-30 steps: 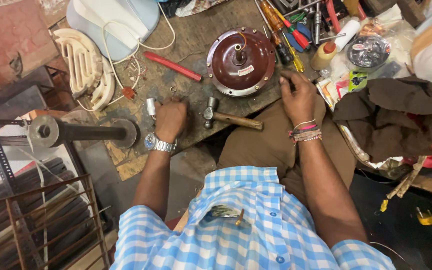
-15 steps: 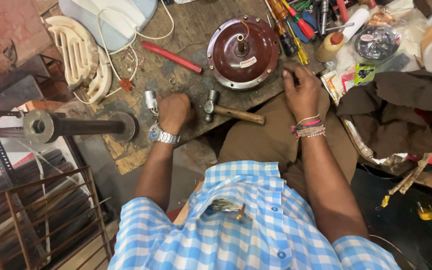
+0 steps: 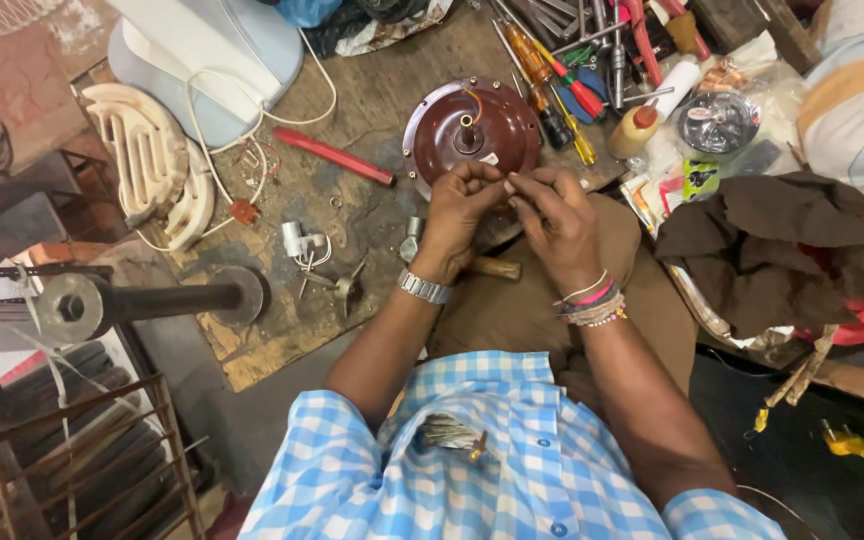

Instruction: The person is repairing a brown electrical motor housing on a cluttered workbench. They use a hammer to tap a cylindrical metal component into the motor's central shaft and then use a screwdriver to tighten screws around the housing. The person also handles a red-handled tool and various small metal parts during the process.

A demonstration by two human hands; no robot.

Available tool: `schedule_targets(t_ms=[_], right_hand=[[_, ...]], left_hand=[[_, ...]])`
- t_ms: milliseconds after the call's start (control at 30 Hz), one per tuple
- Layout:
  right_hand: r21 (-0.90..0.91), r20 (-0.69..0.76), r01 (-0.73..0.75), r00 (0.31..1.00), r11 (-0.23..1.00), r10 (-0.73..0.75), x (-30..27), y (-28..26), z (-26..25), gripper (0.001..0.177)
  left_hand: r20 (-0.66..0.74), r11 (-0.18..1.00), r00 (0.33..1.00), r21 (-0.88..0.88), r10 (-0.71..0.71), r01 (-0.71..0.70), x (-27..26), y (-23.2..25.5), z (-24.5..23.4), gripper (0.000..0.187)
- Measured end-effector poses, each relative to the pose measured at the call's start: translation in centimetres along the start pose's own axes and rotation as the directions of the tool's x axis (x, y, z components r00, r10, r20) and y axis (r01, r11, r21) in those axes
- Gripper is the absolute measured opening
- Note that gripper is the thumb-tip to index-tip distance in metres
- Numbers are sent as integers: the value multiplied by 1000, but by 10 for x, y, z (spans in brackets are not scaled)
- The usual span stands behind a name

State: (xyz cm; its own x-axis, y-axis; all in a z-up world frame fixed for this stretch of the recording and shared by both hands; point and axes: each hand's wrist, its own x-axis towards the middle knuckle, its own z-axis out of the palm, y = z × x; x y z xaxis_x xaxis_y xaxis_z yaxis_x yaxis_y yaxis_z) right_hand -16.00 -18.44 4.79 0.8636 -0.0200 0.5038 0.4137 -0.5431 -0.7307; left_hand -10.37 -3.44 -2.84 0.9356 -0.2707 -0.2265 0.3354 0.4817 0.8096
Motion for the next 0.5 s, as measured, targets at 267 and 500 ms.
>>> schedule_targets(t_ms=[267,500], right_hand=[[76,-72,-68,995,995,74,-12,51,12,23],[612,-88,-473,756,634,649,-36,130,52,14]], left_hand=[[-28,812,990,575,140,-99,-11,36,-5,49],[41,-103,864,995,502,12,47,60,-13,118]])
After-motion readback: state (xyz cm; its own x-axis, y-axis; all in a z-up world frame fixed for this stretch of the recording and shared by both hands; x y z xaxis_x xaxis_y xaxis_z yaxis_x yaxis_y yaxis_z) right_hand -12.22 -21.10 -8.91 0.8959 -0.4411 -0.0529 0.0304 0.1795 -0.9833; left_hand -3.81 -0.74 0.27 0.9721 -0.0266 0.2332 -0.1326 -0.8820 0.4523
